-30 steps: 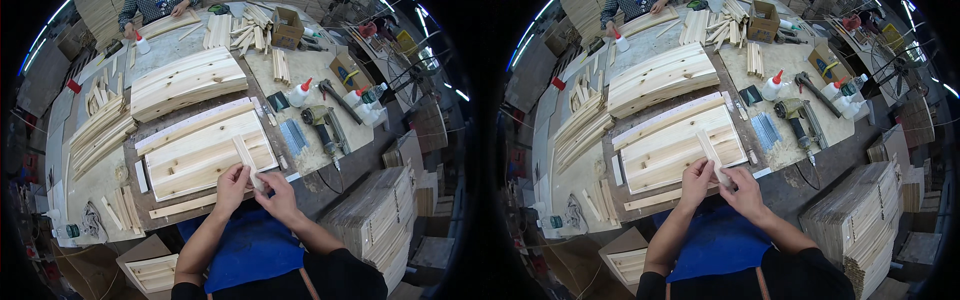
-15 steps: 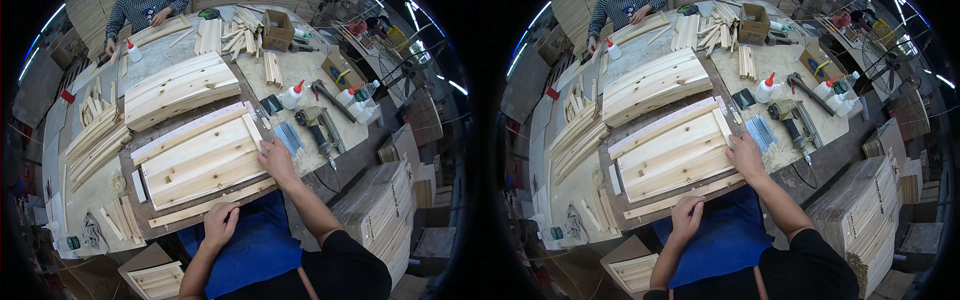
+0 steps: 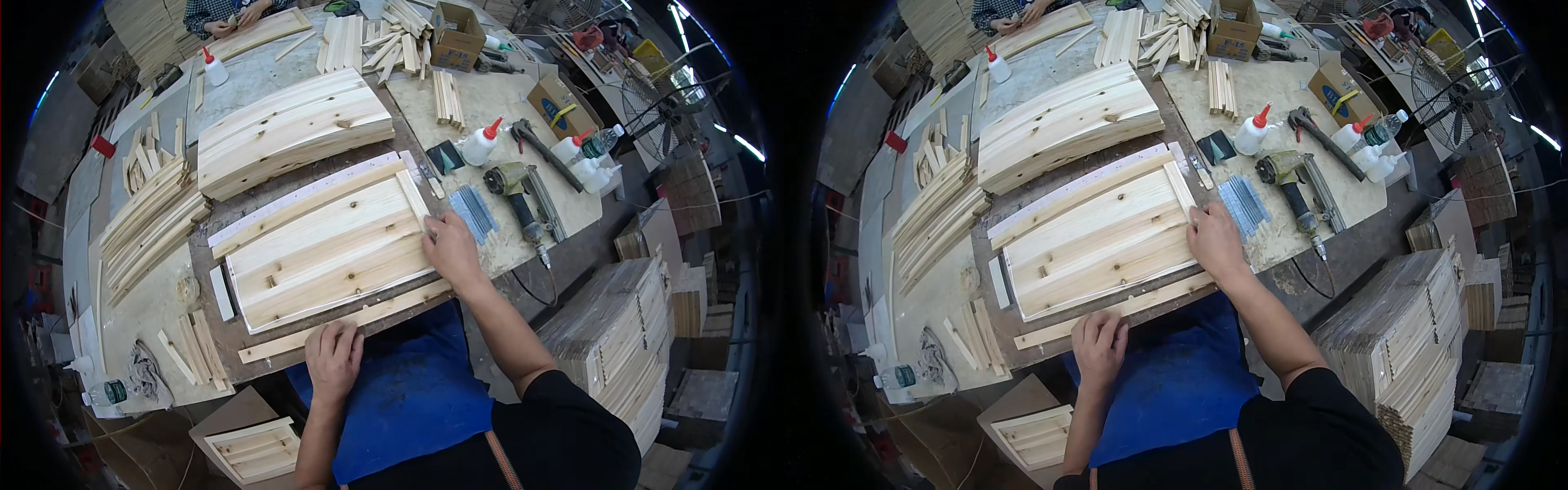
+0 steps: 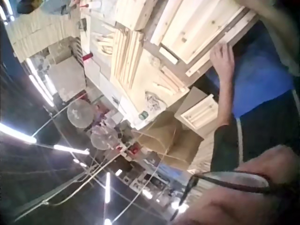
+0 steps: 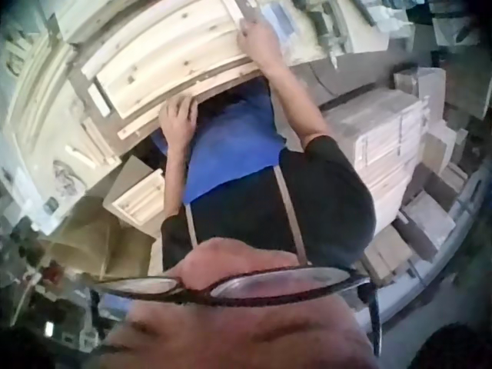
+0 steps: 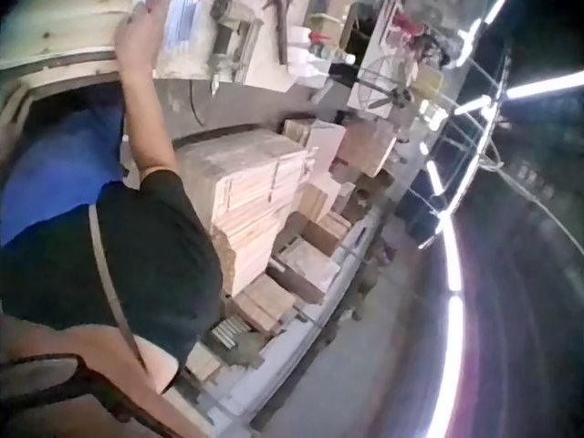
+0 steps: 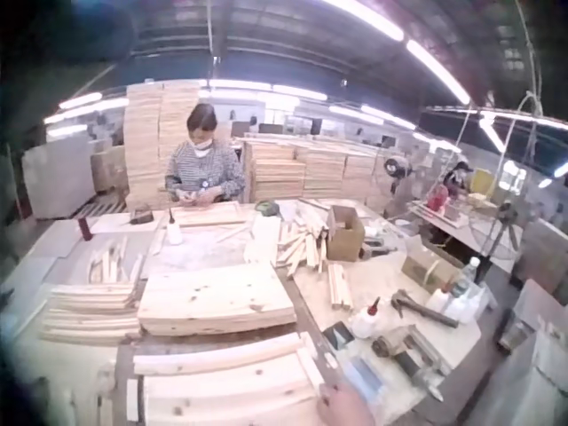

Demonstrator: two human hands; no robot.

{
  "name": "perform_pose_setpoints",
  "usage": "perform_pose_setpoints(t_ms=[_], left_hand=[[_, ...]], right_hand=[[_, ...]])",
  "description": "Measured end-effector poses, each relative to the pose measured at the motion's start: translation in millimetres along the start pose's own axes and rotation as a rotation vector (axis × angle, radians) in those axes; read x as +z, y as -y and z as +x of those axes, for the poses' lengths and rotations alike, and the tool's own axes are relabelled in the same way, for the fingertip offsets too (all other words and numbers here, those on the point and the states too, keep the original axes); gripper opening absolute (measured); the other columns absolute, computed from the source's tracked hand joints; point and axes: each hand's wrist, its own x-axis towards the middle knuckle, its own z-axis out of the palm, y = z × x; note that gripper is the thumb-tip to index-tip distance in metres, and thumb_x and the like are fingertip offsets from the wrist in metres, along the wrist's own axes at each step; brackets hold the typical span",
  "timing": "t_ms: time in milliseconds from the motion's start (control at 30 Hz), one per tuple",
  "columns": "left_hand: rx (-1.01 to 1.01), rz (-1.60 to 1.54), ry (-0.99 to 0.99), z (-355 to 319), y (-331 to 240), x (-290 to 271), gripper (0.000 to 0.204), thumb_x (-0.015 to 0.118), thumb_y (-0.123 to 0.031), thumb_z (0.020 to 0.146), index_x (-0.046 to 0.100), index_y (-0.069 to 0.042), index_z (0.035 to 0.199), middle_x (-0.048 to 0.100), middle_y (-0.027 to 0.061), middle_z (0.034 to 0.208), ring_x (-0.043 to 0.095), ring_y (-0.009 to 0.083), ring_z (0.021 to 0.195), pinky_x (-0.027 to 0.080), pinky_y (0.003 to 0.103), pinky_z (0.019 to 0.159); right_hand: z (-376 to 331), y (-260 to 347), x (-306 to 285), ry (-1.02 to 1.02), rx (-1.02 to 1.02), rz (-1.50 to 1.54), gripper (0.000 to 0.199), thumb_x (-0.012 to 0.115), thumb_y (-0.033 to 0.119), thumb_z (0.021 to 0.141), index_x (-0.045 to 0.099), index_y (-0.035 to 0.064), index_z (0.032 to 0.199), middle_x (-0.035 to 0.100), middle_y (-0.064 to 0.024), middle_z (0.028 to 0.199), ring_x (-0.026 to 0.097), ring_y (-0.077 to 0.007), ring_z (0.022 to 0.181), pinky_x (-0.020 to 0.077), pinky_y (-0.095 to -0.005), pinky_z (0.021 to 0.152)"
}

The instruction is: Assembling wooden slats onto a frame using glue and a pneumatic nail gun.

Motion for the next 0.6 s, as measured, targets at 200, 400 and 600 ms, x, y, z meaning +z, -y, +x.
perform_pose_setpoints(t_ms=[200, 400, 600], left_hand=[[-0.048, 0.107, 0.007, -5, 21, -6, 0.036, 0.089, -0.022, 0.086, 0.078, -0.010, 0.119, 0.070, 0.0098, 0.127, 0.064, 0.0354, 0.118, 0.052, 0.049, 0.102], [-0.176, 0.174, -0.128, -21, 47, -36, 0.035, 0.088, -0.021, 0.088, 0.077, -0.011, 0.119, 0.070, 0.0120, 0.122, 0.065, 0.0342, 0.115, 0.052, 0.049, 0.099], [-0.841, 0.688, -0.412, -65, 133, -119, 0.033, 0.082, -0.021, 0.094, 0.075, -0.004, 0.122, 0.070, 0.0145, 0.115, 0.065, 0.0368, 0.112, 0.053, 0.049, 0.099]], right_hand=[[-5, -1, -7, -0.029, -0.122, 0.010, 0.030, 0.077, 0.013, 0.092, 0.076, 0.0019, 0.120, 0.069, -0.0209, 0.105, 0.067, -0.0415, 0.103, 0.0555, -0.0499, 0.090], [-71, 19, -28, -0.081, -0.259, 0.234, 0.032, 0.071, 0.002, 0.099, 0.073, 0.0031, 0.131, 0.065, -0.0137, 0.103, 0.065, -0.0269, 0.090, 0.0538, -0.0374, 0.078], [-117, 32, -25, 0.135, -0.203, 0.434, 0.028, 0.073, -0.003, 0.095, 0.075, 0.0006, 0.122, 0.068, -0.0144, 0.101, 0.066, -0.0258, 0.082, 0.0539, -0.0343, 0.074]])
